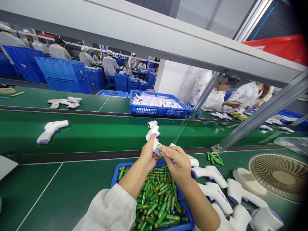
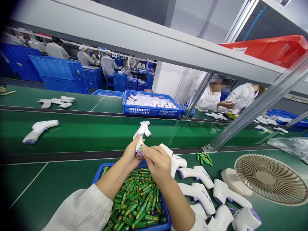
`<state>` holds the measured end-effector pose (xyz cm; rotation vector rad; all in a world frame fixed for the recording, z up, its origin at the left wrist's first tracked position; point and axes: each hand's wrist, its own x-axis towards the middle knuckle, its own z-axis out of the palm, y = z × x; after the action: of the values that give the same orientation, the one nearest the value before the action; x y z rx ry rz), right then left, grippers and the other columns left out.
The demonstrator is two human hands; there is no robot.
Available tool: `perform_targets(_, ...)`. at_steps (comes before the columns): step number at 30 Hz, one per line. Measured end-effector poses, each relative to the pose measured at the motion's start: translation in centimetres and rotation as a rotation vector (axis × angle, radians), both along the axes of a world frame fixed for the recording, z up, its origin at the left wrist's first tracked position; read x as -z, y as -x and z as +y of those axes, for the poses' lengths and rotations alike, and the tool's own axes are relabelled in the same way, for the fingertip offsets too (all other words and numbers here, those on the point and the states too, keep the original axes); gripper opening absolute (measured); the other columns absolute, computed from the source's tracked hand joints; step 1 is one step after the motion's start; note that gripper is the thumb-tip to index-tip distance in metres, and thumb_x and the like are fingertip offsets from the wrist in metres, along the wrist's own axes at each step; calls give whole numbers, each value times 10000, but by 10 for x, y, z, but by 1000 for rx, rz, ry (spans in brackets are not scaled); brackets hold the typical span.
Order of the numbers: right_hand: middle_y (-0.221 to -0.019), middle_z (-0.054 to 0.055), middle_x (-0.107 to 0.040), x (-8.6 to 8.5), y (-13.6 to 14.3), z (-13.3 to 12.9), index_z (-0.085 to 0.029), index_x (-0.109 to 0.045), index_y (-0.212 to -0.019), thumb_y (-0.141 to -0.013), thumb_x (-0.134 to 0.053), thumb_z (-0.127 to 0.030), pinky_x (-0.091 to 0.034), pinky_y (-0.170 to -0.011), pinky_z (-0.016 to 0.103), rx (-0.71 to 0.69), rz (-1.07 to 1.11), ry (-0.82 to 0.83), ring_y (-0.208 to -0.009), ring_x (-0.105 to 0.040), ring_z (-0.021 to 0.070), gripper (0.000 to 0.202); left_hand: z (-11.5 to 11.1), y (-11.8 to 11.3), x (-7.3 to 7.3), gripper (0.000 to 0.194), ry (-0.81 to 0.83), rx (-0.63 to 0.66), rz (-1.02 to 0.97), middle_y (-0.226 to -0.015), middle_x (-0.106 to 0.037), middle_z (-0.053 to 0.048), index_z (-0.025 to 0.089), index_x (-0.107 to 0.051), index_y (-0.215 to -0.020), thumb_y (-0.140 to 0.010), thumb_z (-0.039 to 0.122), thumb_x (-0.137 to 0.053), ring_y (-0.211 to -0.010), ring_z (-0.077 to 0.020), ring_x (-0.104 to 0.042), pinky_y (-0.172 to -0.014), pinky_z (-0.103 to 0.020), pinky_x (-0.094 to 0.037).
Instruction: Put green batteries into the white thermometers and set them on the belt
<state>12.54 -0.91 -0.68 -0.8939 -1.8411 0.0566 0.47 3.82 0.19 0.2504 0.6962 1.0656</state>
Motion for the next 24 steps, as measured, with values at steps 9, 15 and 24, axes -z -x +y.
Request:
perform_targets(9,-817,99,-717,6,6,-20,-155,-690,-902,-908,-511,-179,-477,-626,316,209,-812,566,-713,-671,228,180,11,11,2,292,-7,-90,-19,-527,-491,18,165,-476,-838,-938,439,-456,-307,-27,-233,-334,-157,-126)
perform_targets(15,-915,117,-714,22,22,-23,-131,-688,-930,-852,-534,-66,-451,-644,307,136,-1053,629,-830,-670,248,185,12,9,7,280,-14,-113,98,-530,-505,9,170,-468,-856,-910,444,-492,-312,-28,-231,-343,-160,-123)
perform_targets(24,-969,44,-711,-14,-7,-25,-237,-675,-1062,-967,-422,-378,-450,-729,303,218,-187,649,-831,-633,211,304,5,0,7,439,-67,-87,281,-526,-522,0,149,-538,-935,-798,560,-606,-336,-66,-345,-363,-183,-170)
